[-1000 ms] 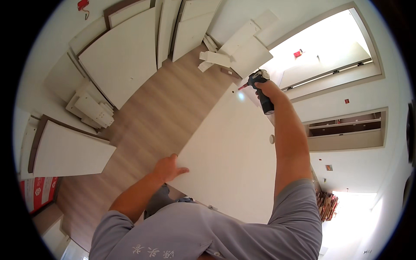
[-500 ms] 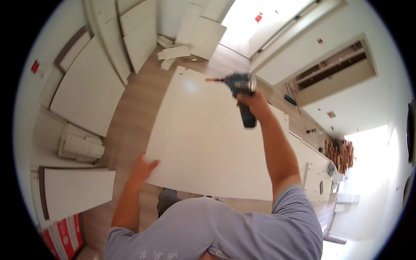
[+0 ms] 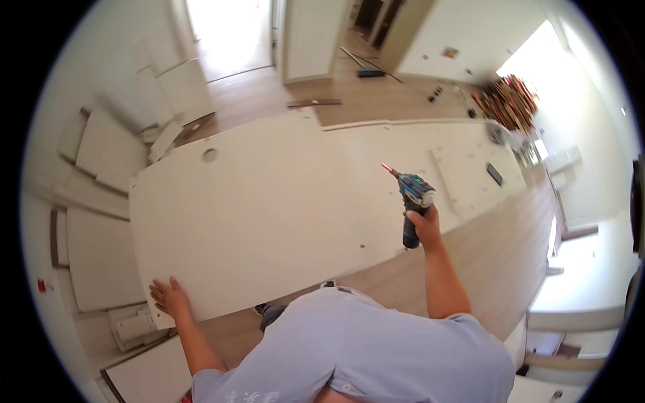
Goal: The person assembles cabinet components by drilling screws into white boards and then leans the finished panels against a wall.
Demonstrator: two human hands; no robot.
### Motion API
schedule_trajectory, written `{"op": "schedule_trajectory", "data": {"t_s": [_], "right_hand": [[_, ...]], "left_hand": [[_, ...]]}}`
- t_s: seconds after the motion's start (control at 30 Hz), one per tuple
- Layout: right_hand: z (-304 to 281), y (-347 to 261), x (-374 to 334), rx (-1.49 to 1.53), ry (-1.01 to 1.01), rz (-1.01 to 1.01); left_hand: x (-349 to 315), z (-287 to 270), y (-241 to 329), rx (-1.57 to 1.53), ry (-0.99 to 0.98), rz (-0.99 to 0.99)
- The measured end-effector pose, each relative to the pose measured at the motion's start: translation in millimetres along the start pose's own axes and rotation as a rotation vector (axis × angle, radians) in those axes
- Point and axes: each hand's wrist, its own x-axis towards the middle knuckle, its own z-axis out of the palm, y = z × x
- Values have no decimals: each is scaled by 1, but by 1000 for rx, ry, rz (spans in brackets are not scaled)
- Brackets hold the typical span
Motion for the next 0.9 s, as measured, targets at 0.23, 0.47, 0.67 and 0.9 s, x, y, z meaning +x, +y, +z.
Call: {"op": "schedule_trajectory", "data": {"t_s": [0.23,0.47,0.67,0.9], "right_hand": [[-74,82,-3,-543,253,-79],[-46,130,16,-967,48,-135],[-18,155,35,-954,51,-150],[31,116,26,-722,78,-174]], "left_hand": [[-73,18,129,56,-33,451],[-164,7,208,70,-133,688],[-165,-25,179,-82,-256,957],[-61,-14,25,-50,-128,494]]}}
